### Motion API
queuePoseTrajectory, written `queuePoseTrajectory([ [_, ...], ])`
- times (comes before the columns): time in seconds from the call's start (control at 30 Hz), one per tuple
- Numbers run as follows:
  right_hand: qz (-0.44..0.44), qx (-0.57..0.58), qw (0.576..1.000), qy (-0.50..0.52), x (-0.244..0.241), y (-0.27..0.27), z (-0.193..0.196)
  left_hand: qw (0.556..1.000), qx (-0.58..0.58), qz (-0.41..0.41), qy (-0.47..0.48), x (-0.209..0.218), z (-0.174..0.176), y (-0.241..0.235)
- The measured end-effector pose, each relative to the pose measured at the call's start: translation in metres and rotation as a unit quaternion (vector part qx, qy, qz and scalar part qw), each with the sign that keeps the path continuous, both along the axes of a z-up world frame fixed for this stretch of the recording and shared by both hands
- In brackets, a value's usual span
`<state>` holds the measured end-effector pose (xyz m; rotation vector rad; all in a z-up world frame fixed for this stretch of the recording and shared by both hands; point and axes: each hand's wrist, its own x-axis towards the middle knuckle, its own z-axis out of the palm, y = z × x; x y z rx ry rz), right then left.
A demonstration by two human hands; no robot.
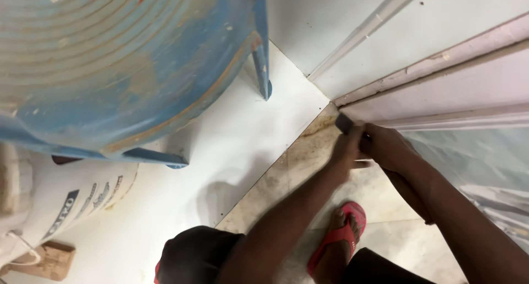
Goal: The person scrapes debris from the floor near a wall using a chisel and then uses a small red tool to clean the same area. The person is sitting on the floor during the task.
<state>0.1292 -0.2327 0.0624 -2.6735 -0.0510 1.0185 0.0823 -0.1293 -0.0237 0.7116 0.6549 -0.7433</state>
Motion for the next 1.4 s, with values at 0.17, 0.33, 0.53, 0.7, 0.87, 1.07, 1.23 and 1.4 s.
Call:
queuePoseTrajectory([
  [0.17, 0.067, -0.148, 0.986, 0.037, 0.0, 0.002, 0.044, 0.969, -0.072, 0.23, 0.055, 0.007, -0.011, -0.055],
  [0.33, 0.153, -0.283, 0.935, 0.149, -0.01, -0.004, 0.096, 0.905, -0.17, 0.374, 0.111, 0.038, -0.028, -0.056],
  [0.53, 0.202, -0.228, 0.951, -0.058, 0.004, -0.022, 0.108, 0.926, -0.17, 0.335, 0.044, 0.048, -0.012, -0.077],
  [0.7, 0.258, -0.199, 0.938, -0.116, 0.023, 0.001, 0.104, 0.919, -0.09, 0.383, -0.004, 0.039, 0.008, -0.074],
  [0.87, 0.267, -0.267, 0.92, -0.103, 0.025, 0.032, 0.11, 0.917, -0.083, 0.39, -0.003, 0.038, 0.021, -0.063],
  [1.07, 0.297, -0.311, 0.896, -0.111, 0.028, 0.053, 0.117, 0.911, -0.069, 0.397, -0.085, 0.04, 0.019, -0.06],
  [1.23, 0.277, -0.386, 0.878, -0.062, 0.033, 0.067, 0.113, 0.928, -0.071, 0.363, -0.036, 0.043, 0.002, -0.057],
  [1.4, 0.255, -0.405, 0.878, -0.035, 0.041, 0.072, 0.112, 0.927, -0.069, 0.364, -0.064, 0.044, -0.003, -0.056],
])
